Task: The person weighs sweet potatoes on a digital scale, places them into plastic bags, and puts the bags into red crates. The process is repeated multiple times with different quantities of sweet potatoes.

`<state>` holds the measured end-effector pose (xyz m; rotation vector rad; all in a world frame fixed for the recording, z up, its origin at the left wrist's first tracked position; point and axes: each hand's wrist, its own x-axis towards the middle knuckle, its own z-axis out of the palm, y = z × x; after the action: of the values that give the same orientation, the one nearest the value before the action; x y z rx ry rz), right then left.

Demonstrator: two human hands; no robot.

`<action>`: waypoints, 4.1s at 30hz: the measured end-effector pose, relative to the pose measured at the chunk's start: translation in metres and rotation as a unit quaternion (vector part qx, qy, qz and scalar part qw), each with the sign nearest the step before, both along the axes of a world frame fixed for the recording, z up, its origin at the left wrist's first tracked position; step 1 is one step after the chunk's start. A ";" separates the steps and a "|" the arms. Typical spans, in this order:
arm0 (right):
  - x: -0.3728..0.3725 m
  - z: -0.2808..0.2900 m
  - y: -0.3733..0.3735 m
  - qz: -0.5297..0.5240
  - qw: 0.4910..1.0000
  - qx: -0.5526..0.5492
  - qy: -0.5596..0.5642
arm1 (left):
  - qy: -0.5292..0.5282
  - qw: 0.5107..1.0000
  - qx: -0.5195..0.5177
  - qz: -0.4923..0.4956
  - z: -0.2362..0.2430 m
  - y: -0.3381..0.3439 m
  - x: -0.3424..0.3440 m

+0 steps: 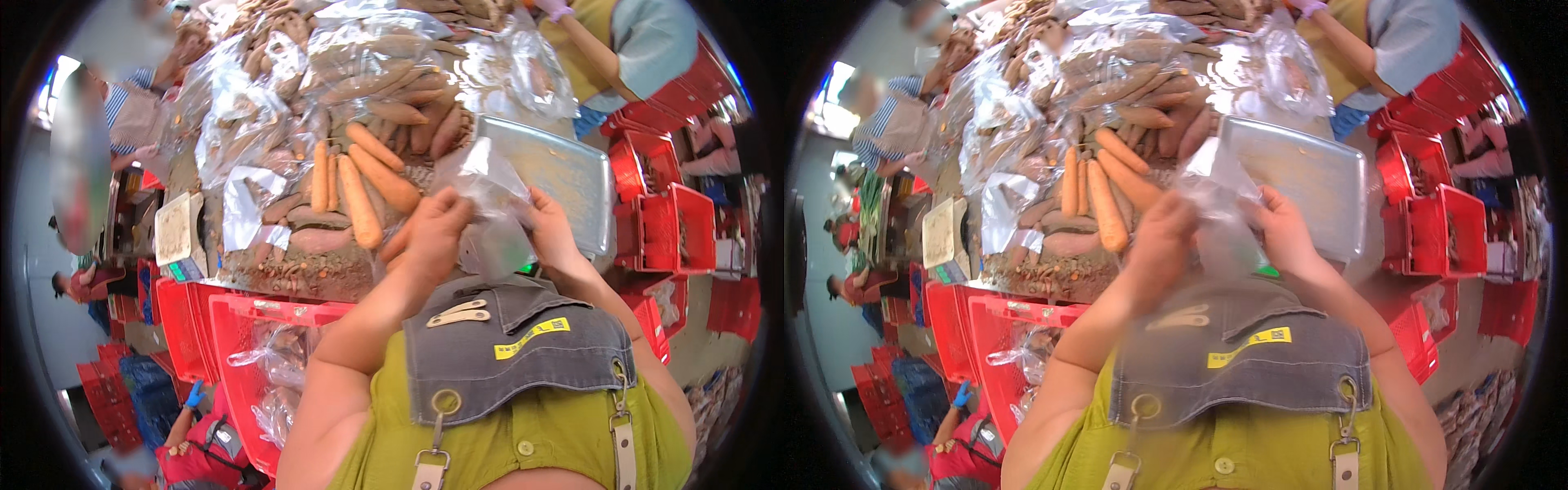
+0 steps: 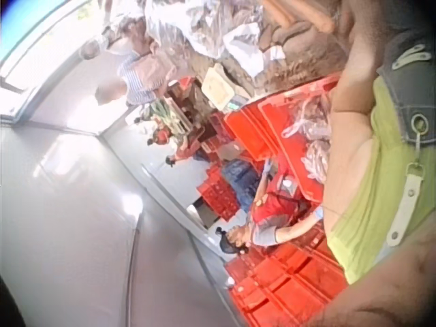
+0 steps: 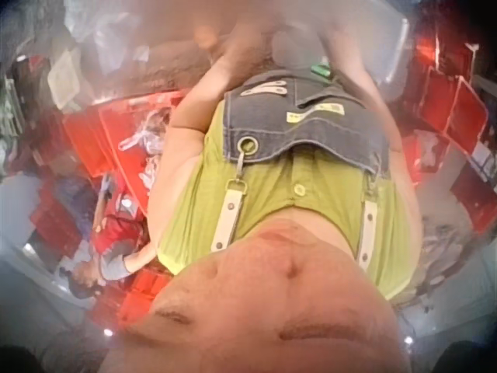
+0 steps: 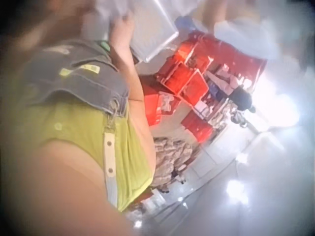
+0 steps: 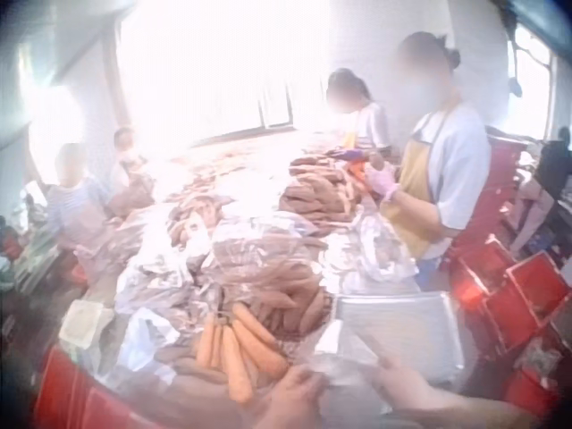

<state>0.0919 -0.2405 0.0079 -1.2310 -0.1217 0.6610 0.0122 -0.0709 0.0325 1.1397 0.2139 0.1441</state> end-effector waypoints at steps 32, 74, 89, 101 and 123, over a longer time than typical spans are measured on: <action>0.073 -0.039 -0.174 -0.024 0.874 -0.397 -0.280 | -0.070 0.947 -0.313 -0.002 0.009 0.010 -0.029; 0.000 0.017 -0.093 -0.347 0.907 -0.112 -0.209 | 0.163 0.678 0.715 -0.049 -0.097 0.123 0.026; -0.024 -0.008 -0.116 -0.260 0.921 -0.111 -0.267 | 0.216 0.632 0.724 -0.171 -0.135 0.049 -0.012; -0.034 -0.006 -0.149 -0.269 0.928 -0.063 -0.250 | 0.319 0.687 0.648 -0.076 -0.115 0.040 -0.005; 0.011 0.011 -0.229 -0.473 0.856 -0.019 -0.209 | 0.204 0.821 0.527 0.073 -0.103 0.042 -0.014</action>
<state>0.1030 -0.4699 0.0187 -1.2748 0.1436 -0.4731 -0.0020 -0.0292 -0.0705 2.2729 0.6565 0.1550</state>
